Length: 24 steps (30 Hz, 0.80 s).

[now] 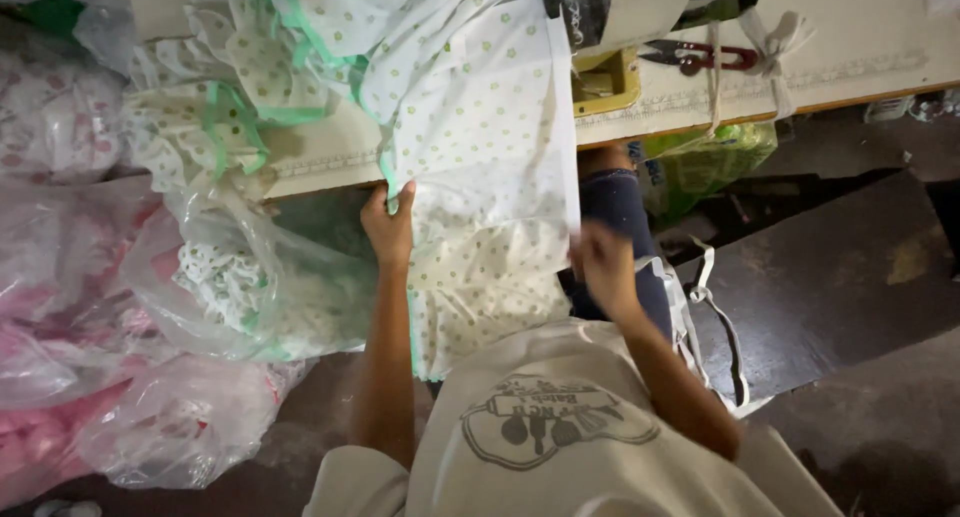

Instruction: Sorting and stacking fabric garment pieces from plastic bags onto a work table

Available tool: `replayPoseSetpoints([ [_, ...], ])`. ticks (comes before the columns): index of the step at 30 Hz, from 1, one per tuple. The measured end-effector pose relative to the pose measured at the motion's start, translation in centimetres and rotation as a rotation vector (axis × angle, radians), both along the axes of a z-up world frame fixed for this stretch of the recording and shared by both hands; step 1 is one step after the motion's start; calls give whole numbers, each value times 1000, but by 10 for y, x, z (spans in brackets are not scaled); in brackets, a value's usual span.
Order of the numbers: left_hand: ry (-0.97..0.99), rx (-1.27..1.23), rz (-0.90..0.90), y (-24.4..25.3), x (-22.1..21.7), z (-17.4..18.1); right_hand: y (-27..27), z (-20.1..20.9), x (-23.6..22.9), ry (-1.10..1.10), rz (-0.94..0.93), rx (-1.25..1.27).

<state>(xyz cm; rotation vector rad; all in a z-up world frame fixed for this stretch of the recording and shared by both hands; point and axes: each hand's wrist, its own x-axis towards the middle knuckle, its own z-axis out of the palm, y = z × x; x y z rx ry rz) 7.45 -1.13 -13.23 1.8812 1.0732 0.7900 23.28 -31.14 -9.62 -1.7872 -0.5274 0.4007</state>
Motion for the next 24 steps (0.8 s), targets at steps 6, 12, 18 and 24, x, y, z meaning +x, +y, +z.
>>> replayPoseSetpoints([
  [6,9,39,28,-8,5,9,-38,-71,-21,307,129,-178],
  [12,30,-5,57,7,-43,-48,-15,-85,7,297,269,-129],
  [18,-9,-288,140,-36,-84,86,-105,-8,-55,594,130,287],
  [24,-113,-142,125,-7,-57,113,-51,55,-32,642,63,486],
])
